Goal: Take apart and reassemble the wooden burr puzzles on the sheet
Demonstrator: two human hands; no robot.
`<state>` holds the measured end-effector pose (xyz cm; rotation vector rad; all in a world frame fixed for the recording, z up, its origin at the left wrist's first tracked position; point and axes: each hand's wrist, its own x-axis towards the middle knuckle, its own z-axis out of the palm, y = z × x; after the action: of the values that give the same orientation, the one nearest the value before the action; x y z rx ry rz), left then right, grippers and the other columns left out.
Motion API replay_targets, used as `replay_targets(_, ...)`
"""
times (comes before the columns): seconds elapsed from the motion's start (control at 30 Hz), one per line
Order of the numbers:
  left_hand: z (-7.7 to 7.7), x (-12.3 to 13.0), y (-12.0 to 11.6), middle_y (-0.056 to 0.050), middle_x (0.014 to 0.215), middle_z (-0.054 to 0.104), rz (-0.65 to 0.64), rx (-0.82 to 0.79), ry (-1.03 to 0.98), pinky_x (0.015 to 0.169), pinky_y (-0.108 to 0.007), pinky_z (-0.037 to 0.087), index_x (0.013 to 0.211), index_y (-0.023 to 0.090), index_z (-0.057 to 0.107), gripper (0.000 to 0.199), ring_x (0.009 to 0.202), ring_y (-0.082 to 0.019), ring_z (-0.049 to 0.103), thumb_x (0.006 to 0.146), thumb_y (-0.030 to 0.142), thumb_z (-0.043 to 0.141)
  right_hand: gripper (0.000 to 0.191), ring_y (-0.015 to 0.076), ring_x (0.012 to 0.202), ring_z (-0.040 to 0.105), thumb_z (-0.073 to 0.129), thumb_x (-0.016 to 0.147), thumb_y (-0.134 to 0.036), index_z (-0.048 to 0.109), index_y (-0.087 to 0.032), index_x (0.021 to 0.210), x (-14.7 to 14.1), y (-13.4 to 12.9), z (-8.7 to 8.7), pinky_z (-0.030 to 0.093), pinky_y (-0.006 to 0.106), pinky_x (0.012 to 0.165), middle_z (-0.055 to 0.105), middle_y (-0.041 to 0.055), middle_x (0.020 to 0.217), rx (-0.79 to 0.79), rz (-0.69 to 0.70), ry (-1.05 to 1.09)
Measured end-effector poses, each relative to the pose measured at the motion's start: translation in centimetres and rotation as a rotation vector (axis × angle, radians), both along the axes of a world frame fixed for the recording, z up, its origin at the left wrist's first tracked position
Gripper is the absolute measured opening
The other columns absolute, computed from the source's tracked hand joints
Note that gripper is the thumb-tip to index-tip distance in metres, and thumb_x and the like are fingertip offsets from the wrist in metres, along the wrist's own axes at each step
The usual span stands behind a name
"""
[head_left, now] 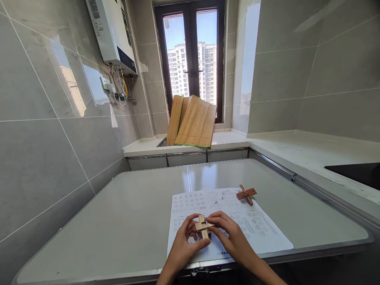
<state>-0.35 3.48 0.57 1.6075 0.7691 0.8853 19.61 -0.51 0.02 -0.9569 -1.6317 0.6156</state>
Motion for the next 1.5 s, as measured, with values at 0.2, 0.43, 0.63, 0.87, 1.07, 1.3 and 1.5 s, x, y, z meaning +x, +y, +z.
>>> replay_targets(0.2, -0.1, -0.1, 0.1, -0.006, 0.110, 0.070, -0.015, -0.019, -0.001, 0.088, -0.035, 0.046, 0.135, 0.026, 0.051, 0.066, 0.102, -0.024, 0.063, 0.077, 0.027, 0.082, 0.026, 0.0272, 0.105, 0.067, 0.058, 0.099, -0.035, 0.066, -0.030, 0.124, -0.1, -0.2, -0.5, 0.055, 0.042, 0.093, 0.070, 0.0073, 0.115, -0.027, -0.036, 0.027)
replay_targets(0.43, 0.1, -0.2, -0.2, -0.007, 0.113, 0.069, -0.031, -0.014, -0.015, 0.087, -0.035, 0.048, 0.132, 0.026, 0.055, 0.066, 0.099, -0.022, 0.062, 0.073, 0.024, 0.084, 0.024, 0.0280, 0.104, 0.068, 0.055, 0.101, -0.037, 0.068, -0.029, 0.119, -0.2, 0.2, -1.4, 0.057, 0.043, 0.090, 0.071, 0.0080, 0.114, 0.012, -0.076, -0.005)
replay_targets(0.63, 0.2, -0.1, -0.3, -0.006, 0.113, 0.069, -0.031, -0.016, -0.025, 0.088, -0.035, 0.048, 0.130, 0.026, 0.056, 0.066, 0.100, -0.023, 0.062, 0.071, 0.024, 0.085, 0.023, 0.0292, 0.106, 0.067, 0.058, 0.100, -0.039, 0.070, -0.029, 0.116, -0.2, 0.2, -1.6, 0.057, 0.045, 0.092, 0.072, 0.0080, 0.112, 0.015, -0.083, 0.019)
replay_targets(0.87, 0.2, -0.1, -0.2, -0.008, 0.115, 0.070, -0.007, -0.022, -0.024, 0.086, -0.035, 0.050, 0.130, 0.025, 0.056, 0.065, 0.098, -0.023, 0.064, 0.072, 0.026, 0.085, 0.026, 0.0280, 0.101, 0.068, 0.059, 0.098, -0.040, 0.065, -0.028, 0.120, -0.3, 0.4, -1.8, 0.057, 0.045, 0.090, 0.070, 0.0083, 0.116, -0.050, -0.103, 0.019)
replay_targets(1.07, -0.3, 0.0, 0.3, -0.009, 0.118, 0.070, 0.156, -0.028, -0.030, 0.083, -0.033, 0.050, 0.128, 0.023, 0.055, 0.061, 0.088, -0.019, 0.063, 0.075, 0.034, 0.083, 0.027, 0.0262, 0.097, 0.064, 0.062, 0.095, -0.035, 0.057, -0.027, 0.120, -0.5, 0.2, -2.8, 0.055, 0.041, 0.084, 0.064, 0.0083, 0.115, -0.104, -0.211, -0.135)
replay_targets(1.3, -0.3, 0.1, 0.4, -0.008, 0.116, 0.071, 0.258, -0.036, -0.030, 0.080, -0.032, 0.051, 0.131, 0.024, 0.054, 0.065, 0.082, -0.017, 0.062, 0.074, 0.036, 0.082, 0.017, 0.0285, 0.094, 0.064, 0.065, 0.090, -0.035, 0.062, -0.024, 0.103, -1.2, 0.6, -3.7, 0.052, 0.042, 0.080, 0.063, 0.0081, 0.105, -0.121, -0.286, -0.361)
replay_targets(1.5, -0.5, 0.1, 0.2, -0.006, 0.115, 0.071, 0.256, 0.032, 0.015, 0.076, -0.031, 0.052, 0.133, 0.026, 0.054, 0.066, 0.079, -0.016, 0.062, 0.074, 0.038, 0.082, 0.014, 0.0271, 0.087, 0.067, 0.055, 0.098, -0.032, 0.064, -0.027, 0.107, -0.3, 0.4, -2.3, 0.050, 0.038, 0.073, 0.069, 0.0068, 0.099, -0.053, -0.255, -0.426)
